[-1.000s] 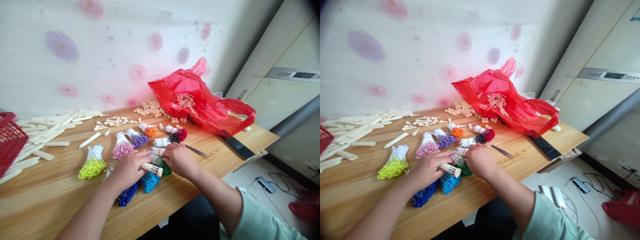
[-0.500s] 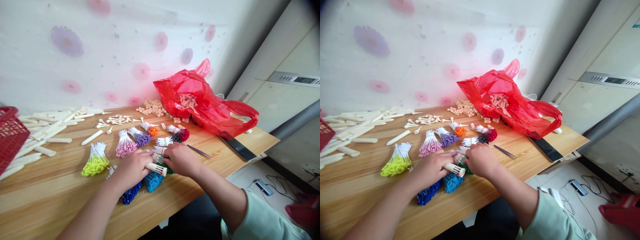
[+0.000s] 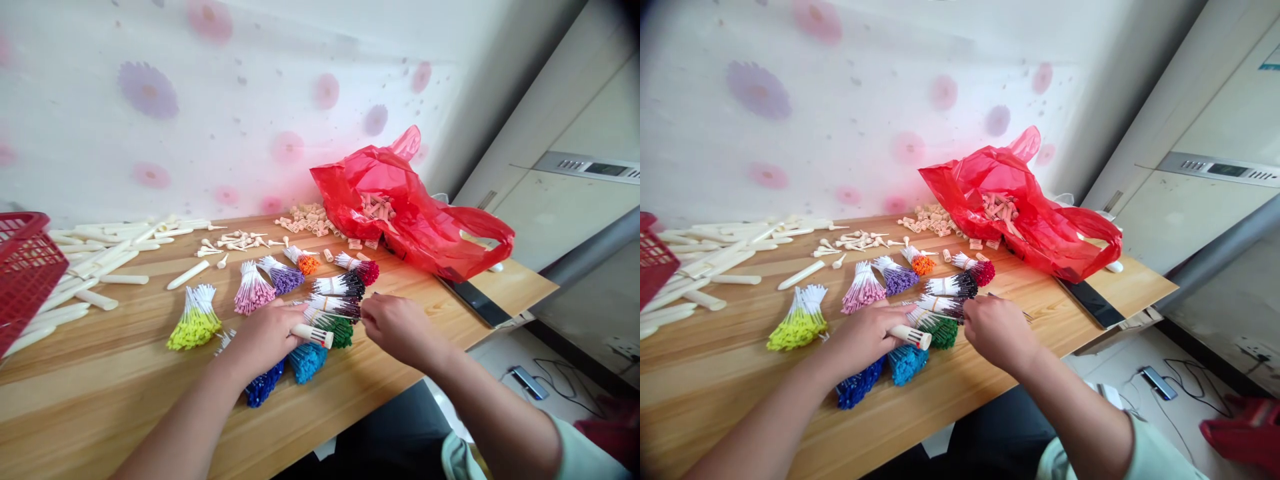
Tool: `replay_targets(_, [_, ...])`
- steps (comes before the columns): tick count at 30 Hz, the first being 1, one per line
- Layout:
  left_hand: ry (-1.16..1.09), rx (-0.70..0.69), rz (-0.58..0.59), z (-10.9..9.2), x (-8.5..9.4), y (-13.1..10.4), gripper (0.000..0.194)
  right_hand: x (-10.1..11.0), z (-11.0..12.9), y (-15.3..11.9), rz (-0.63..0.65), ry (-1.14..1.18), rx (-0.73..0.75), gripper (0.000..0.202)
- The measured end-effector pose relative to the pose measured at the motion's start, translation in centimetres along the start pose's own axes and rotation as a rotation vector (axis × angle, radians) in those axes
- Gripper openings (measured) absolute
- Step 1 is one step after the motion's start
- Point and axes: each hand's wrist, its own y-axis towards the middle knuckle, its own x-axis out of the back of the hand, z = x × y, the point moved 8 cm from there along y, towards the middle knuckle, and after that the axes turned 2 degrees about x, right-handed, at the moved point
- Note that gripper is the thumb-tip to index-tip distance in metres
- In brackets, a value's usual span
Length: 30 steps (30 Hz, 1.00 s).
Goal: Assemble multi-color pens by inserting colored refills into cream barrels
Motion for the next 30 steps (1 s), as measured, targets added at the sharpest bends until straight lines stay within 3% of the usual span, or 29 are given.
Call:
replay_targets(3, [-0.068,0.006,-0.066,0.4,0.7,-0.1,0.014,1.5,-1.2,-1.0,0.013,0.127,0.025,0.020])
replay_targets(7, [-0.341,0.167,-0.278,2.5,2.6,-0.8,0.011,3.1,1.1,0.3,-0.025,0.312,0.243,0.019])
replay_targets(12, [-0.741,0.269,-0.090,2.9,1.1,-1.2,0.022,4.2,6.3,3.8,-0.078,0.408,0.517,0.015])
replay_targets(14, [-0.792,0.297,-0.142,3.2,1.7,-1.3,0.025,4.6,7.3,5.2,-0.113,0.494,0.549,0.014])
replay_targets(18, [-0.825,0.317,-0.294,4.0,3.2,-1.5,0.027,4.3,7.1,7.8,-0.208,0.827,0.475,0.009])
replay_targets(21, [-0.882,0.299,-0.361,4.4,3.3,-1.6,0.026,2.3,6.2,9.1,-0.257,1.228,0.380,0.012])
replay_targets(25, [-0.931,0.315,-0.428,5.0,2.9,-1.7,0.021,-0.9,6.3,9.7,-0.126,1.731,0.272,0.018])
replay_targets(28, [-0.952,0.328,-0.479,5.2,2.9,-1.7,0.017,-2.0,6.6,9.7,-0.075,1.881,0.177,0.024])
replay_targets(30, [-0.941,0.341,-0.488,5.0,3.0,-1.6,0.017,-2.1,6.6,9.8,-0.090,1.863,0.130,0.019])
